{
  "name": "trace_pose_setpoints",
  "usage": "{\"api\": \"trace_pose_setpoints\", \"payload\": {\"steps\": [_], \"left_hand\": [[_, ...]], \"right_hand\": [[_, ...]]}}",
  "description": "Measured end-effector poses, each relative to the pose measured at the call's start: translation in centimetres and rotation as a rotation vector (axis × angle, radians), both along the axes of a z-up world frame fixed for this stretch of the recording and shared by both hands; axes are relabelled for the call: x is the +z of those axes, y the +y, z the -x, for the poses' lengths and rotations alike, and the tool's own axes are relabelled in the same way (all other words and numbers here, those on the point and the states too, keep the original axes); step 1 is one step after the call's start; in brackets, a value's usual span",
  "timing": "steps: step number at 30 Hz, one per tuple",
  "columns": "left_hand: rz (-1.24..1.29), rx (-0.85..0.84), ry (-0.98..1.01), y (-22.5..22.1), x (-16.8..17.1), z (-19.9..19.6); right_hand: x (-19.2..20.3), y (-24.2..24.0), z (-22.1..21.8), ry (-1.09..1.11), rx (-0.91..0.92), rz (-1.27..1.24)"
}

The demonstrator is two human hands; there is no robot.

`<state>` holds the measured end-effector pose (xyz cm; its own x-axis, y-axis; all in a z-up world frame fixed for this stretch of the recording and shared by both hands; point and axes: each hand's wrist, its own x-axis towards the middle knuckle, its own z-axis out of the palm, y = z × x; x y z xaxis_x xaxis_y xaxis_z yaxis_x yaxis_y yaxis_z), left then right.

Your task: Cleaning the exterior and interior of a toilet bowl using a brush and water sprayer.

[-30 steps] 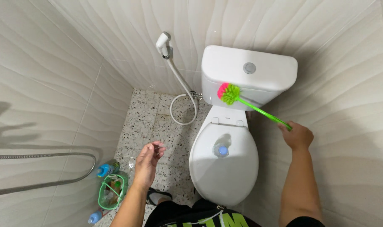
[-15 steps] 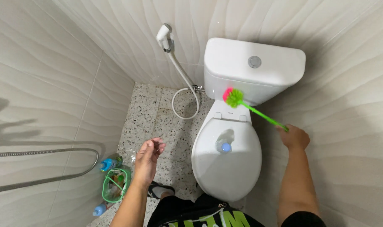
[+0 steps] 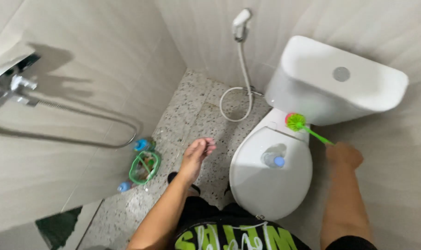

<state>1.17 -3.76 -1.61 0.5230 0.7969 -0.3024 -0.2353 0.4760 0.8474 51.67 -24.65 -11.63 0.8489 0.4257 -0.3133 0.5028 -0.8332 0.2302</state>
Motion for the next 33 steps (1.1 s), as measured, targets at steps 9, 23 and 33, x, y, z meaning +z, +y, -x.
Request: {"api": "trace_pose_setpoints", "payload": {"steps": [9,23,33], "left_hand": [[-0.073,0.050,-0.002,-0.9,2.1,3.0],[-0.137,0.161,-0.071,-0.1,4.7,7.0],[-0.127,0.177,-0.154,1.5,5.5,7.0]], "right_hand": [[-2.0,1.8,-1.4,-0.014,0.202,-0.125],[7.8,9.5,5.5,0.016,0.204,-0.210],[10.5,3.1,5.2,-0.177,-0.051,-0.816]]}}
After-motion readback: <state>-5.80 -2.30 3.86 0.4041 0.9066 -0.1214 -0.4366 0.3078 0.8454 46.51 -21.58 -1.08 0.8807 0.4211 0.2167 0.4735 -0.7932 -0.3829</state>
